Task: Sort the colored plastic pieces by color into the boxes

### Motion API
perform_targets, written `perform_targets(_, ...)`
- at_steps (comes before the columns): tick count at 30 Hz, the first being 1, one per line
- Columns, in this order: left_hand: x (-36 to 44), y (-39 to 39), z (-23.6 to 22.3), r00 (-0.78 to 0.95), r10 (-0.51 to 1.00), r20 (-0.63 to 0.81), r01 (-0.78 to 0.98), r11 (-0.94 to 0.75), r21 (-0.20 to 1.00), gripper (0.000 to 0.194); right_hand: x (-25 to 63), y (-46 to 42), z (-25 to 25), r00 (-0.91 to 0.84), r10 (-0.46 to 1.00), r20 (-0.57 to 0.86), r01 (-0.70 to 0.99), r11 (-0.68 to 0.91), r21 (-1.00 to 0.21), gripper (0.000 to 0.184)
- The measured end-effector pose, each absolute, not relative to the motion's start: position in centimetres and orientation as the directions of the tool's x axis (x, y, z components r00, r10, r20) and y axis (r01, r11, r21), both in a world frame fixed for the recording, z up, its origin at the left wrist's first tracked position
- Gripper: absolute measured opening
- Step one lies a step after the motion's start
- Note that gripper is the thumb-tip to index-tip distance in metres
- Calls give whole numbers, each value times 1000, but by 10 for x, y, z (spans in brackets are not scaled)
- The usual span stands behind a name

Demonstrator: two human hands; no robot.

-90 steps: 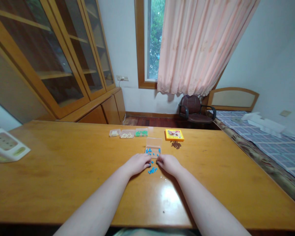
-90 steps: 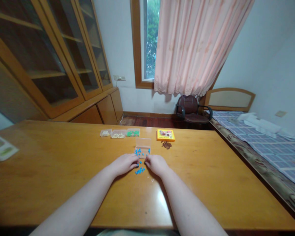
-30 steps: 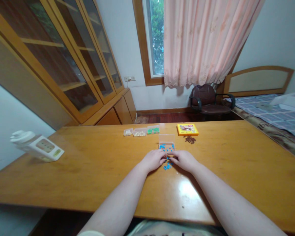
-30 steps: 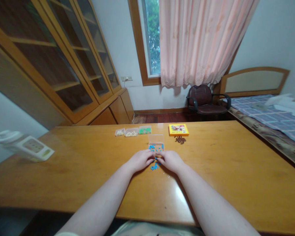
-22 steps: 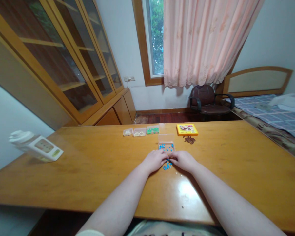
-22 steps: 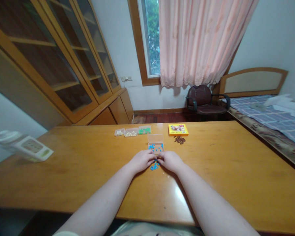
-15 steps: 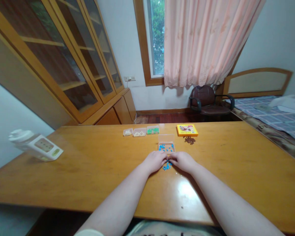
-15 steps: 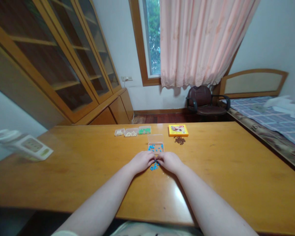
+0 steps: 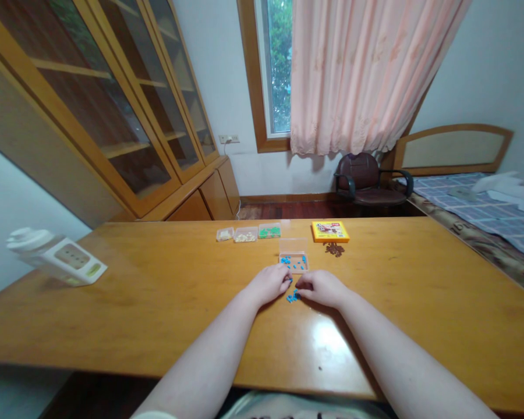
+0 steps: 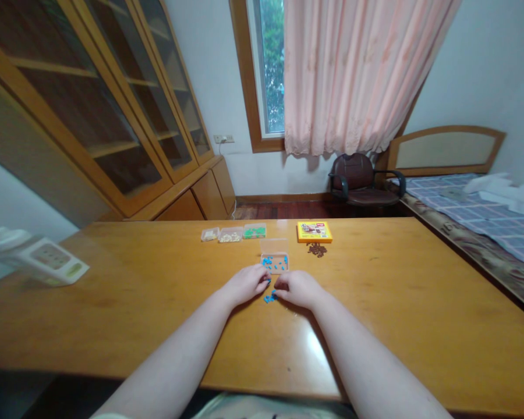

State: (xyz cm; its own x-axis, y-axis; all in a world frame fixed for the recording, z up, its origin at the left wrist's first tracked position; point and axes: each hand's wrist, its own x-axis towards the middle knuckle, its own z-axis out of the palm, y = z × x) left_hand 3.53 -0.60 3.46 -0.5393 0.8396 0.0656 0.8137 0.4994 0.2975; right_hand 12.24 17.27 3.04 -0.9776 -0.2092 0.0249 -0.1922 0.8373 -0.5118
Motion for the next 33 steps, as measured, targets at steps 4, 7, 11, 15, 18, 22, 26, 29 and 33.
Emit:
perform_targets(4,28,0,36,-640,746,181,743,542,393,18,122,171,30,-977,-211,13,-189,843,-503,22)
perform_targets(7,25,-1,34,-669,703,241,729,559,394,27,120,173,29,-981,-193,18,-177,854,-489,21)
perform_targets(11,28,-11,35,-559,818,139,797,483,362,16,118,180,27,-996,-69,57,-88,887,-453,22)
perform_targets(15,32,-18,40,-458,888,-24,819,433,376,14,118,187,27,-997,-38,71,-66,894,-444,20)
perform_targets(18,34,-18,42,-439,896,-68,816,429,388,14,119,187,28,-996,-72,59,-91,879,-467,19)
perform_targets(22,34,-17,42,-424,901,-89,814,423,398,12,123,185,32,-987,-158,16,-143,835,-531,19)
perform_targets(26,33,-20,43,-431,898,-92,802,428,418,12,124,187,33,-974,-220,-45,-164,834,-526,22)
perform_targets(29,32,-21,42,-406,904,-132,779,418,468,16,122,187,31,-974,-227,-28,-187,860,-475,22)
perform_targets(33,32,-20,40,-407,895,-184,760,444,475,24,121,183,31,-973,-232,1,-213,892,-399,22)
